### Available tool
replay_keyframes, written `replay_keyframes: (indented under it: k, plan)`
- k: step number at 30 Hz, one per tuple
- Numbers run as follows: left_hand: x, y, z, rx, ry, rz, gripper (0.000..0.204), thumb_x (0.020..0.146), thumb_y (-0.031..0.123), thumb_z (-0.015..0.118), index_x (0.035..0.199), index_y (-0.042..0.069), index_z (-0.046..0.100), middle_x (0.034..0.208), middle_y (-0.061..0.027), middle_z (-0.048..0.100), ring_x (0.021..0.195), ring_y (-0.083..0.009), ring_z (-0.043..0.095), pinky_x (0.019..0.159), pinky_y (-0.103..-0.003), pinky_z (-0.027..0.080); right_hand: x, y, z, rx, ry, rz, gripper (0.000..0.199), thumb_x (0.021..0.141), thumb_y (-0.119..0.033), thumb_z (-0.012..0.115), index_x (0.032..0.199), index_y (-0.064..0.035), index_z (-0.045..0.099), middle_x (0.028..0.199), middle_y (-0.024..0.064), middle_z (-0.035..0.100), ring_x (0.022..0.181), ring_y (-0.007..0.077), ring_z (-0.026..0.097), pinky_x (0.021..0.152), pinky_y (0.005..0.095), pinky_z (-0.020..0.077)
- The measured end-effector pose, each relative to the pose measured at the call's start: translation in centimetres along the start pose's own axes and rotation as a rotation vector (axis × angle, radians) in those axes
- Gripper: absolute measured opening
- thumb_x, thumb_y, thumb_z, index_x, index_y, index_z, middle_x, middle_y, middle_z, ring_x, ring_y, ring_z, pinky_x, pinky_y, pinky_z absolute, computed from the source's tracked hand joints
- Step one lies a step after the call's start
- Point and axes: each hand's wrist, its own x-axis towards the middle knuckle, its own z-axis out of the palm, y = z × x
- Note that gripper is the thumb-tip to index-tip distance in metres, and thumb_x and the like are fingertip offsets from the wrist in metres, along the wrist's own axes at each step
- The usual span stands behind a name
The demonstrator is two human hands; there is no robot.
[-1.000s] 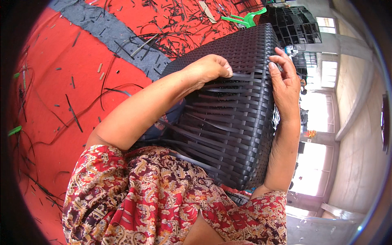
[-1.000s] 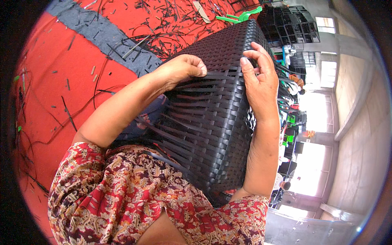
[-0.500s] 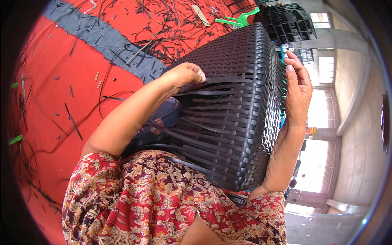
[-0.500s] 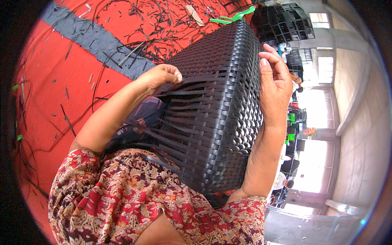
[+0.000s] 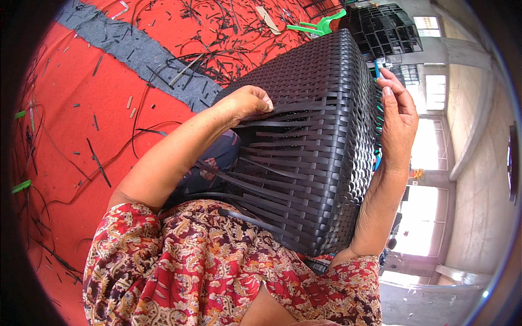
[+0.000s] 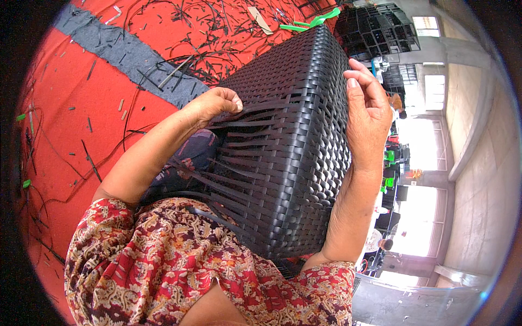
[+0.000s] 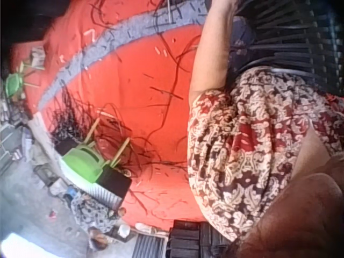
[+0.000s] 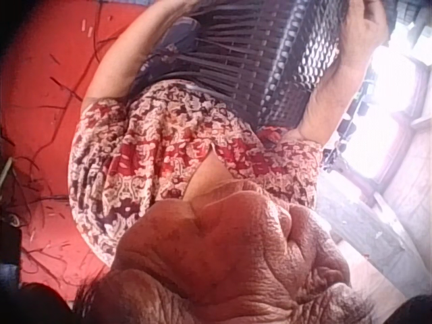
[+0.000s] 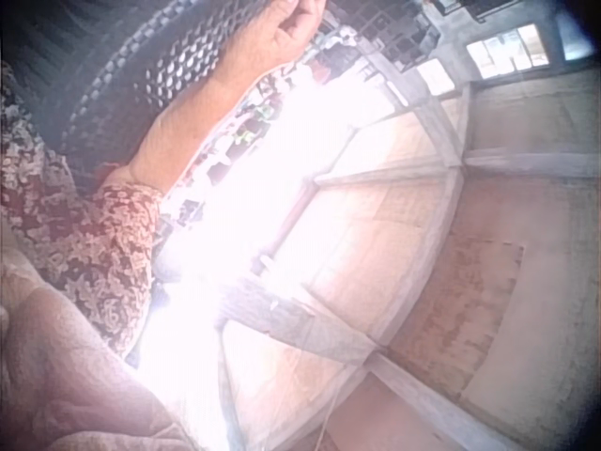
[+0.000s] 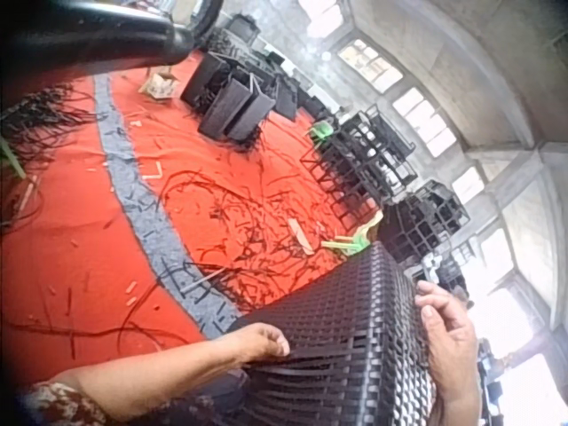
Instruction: The person weaves black plastic strips into the frame of a basket by hand, using scissors to trim excess strips and tucking the ends into the weave.
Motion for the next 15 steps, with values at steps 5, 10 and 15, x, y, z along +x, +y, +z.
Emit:
replay_keyframes:
  k: [5, 10, 15]
  plan:
    - [0.5, -0.3, 0.4, -0.020, -0.014, -0.071, 0.003, 0.078, 0.003, 0.058, 0.079, 0.002, 0.061, 0.075, -0.0006, 0.059, 0.072, -0.0107, 0.052, 0.071, -0.023, 0.041, 0.1, 0.2, -0.5, 0.005, -0.008, 0.007, 0.015, 0.090, -0.009, 0.055, 0.098, 0.0005, 0.064, 0.118, 0.0137, 0.057, 0.110, 0.0178, 0.051, 0.097, 0.0299, 0.0360]
    - [1.0, -0.9, -0.5, -0.086, -0.035, -0.018, 0.005, 0.079, 0.006, 0.060, 0.080, 0.002, 0.062, 0.075, -0.0016, 0.060, 0.070, -0.0108, 0.053, 0.069, -0.023, 0.042, -0.8, 0.1, -1.9, -0.209, -0.146, 0.124, 0.014, 0.088, -0.010, 0.056, 0.097, -0.0010, 0.062, 0.109, 0.0067, 0.060, 0.099, 0.0107, 0.053, 0.083, 0.0251, 0.0422]
    - [0.4, -0.5, -1.3, -0.142, -0.002, -0.025, 0.004, 0.078, 0.006, 0.061, 0.079, 0.002, 0.063, 0.074, -0.0025, 0.061, 0.068, -0.0103, 0.055, 0.065, -0.022, 0.043, -4.3, 1.3, -2.7, -0.360, -0.264, 0.049, 0.031, 0.086, -0.019, 0.060, 0.112, -0.0021, 0.057, 0.122, 0.0135, 0.052, 0.116, 0.0238, 0.048, 0.097, 0.0316, 0.0359]
